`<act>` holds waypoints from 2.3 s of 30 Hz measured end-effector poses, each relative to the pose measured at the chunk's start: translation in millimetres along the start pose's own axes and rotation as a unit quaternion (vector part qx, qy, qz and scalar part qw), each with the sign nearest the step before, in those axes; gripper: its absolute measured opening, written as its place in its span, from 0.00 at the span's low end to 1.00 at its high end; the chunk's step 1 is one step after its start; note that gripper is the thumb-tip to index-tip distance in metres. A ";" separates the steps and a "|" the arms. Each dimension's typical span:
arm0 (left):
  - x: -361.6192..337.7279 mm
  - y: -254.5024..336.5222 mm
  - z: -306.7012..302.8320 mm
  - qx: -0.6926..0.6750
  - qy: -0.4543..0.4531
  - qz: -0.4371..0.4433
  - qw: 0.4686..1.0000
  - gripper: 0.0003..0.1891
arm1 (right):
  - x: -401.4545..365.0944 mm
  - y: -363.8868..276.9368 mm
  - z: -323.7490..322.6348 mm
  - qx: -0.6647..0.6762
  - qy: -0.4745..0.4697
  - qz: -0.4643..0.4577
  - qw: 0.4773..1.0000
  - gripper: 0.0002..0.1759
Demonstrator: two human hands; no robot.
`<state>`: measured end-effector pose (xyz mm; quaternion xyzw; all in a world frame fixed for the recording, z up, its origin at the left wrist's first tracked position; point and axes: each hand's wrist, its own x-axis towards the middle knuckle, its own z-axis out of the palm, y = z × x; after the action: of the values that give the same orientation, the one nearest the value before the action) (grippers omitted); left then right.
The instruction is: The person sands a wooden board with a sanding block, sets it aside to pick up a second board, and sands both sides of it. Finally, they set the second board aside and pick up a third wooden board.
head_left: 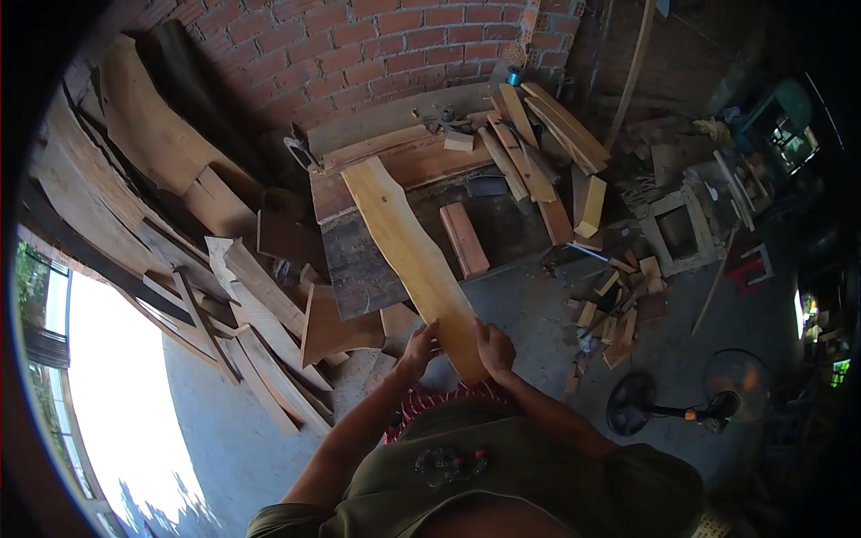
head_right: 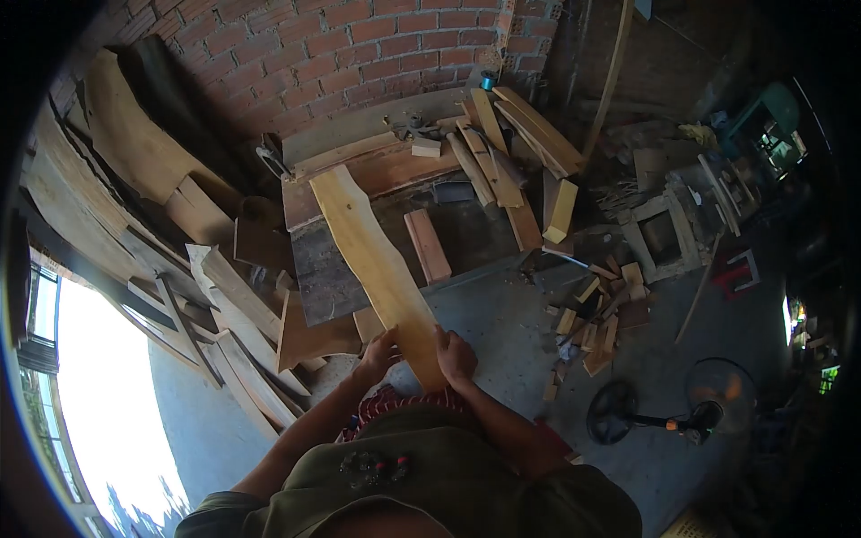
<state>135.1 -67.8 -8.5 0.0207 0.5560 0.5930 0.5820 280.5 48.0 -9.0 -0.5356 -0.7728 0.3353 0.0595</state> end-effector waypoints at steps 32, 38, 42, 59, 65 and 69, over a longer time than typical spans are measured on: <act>-38.9 -51.7 -4.1 0.021 0.273 0.025 0.961 0.20 | 423.9 87.6 -235.0 0.169 0.030 -0.097 0.980 0.27; -44.9 -82.3 -19.3 0.061 0.306 0.069 0.947 0.18 | 421.3 40.2 -246.7 -0.110 0.104 -0.169 0.974 0.27; -58.5 -101.1 -32.2 0.051 0.370 0.074 0.925 0.16 | 337.3 -31.7 -221.2 -0.269 0.243 -0.167 0.917 0.22; -59.2 -125.8 -197.2 0.043 0.423 -0.019 0.905 0.18 | 108.7 -276.7 170.3 -0.159 -0.153 -0.608 0.763 0.18; -99.9 -150.2 -276.8 -0.010 0.405 -0.070 0.912 0.18 | 89.7 -306.6 238.6 -0.198 0.028 -0.609 0.767 0.12; -87.0 -138.8 -349.7 0.081 0.411 -0.126 0.899 0.18 | 92.7 -313.7 242.8 -0.217 0.021 -0.612 0.760 0.11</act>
<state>20.8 -393.1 -182.4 -0.2484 0.7898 0.4238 0.3674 -115.0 -45.1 -37.7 0.0460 -0.9868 0.0393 0.1505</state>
